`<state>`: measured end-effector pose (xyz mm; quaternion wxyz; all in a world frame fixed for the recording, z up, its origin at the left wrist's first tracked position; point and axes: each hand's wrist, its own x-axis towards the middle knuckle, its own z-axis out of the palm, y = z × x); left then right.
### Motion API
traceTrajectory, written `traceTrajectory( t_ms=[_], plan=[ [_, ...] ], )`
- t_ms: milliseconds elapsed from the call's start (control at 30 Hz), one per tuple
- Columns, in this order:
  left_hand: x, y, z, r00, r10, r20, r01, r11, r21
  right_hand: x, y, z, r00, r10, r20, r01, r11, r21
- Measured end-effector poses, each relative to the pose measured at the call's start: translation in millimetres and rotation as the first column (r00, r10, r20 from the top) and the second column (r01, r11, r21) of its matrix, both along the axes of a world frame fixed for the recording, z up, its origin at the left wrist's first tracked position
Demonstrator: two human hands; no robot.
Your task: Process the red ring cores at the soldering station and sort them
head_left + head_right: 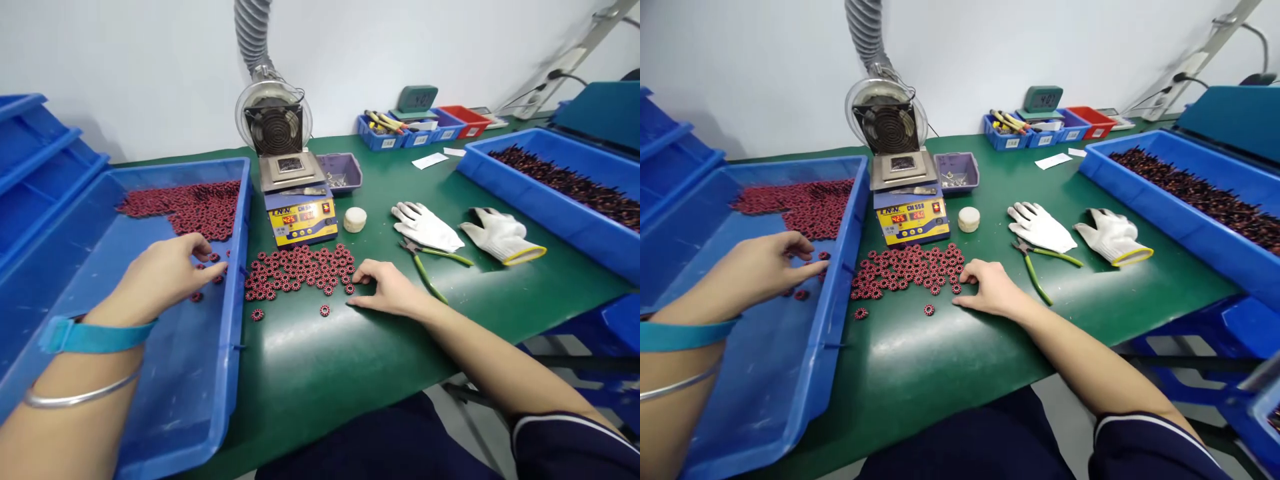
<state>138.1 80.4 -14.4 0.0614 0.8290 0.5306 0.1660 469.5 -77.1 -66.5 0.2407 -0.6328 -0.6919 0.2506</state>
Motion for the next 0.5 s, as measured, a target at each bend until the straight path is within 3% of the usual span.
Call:
traceTrajectory(
  t_ms=[100, 167, 267, 367, 500],
  plan=[
    [15.8, -17.7, 16.9, 0.999, -0.009, -0.039, 0.009, 1.0, 0.0, -9.3, 0.8, -4.0, 0.998, -0.037, -0.055, 0.038, 0.999, 0.024],
    [24.4, -28.7, 28.0, 1.0, -0.019, -0.015, 0.02, 1.0, 0.021, -8.1, 1.1, -1.1, 0.972, -0.074, -0.221, 0.068, 0.997, -0.034],
    [36.6, -44.3, 36.2, 0.989, -0.103, 0.102, 0.101, 0.995, 0.023, -2.3, 6.0, 12.8, 0.854, -0.154, -0.498, 0.092, 0.985, -0.147],
    [50.1, -57.3, 27.6, 0.939, -0.265, 0.221, 0.282, 0.958, -0.049, 0.7, 22.7, 36.0, 0.752, -0.164, -0.638, 0.094, 0.985, -0.143],
    [62.4, -63.9, 3.5, 0.88, -0.426, 0.209, 0.459, 0.876, -0.146, 1.8, 68.0, 73.8, 0.736, -0.111, -0.668, 0.146, 0.989, -0.004]
  ],
)
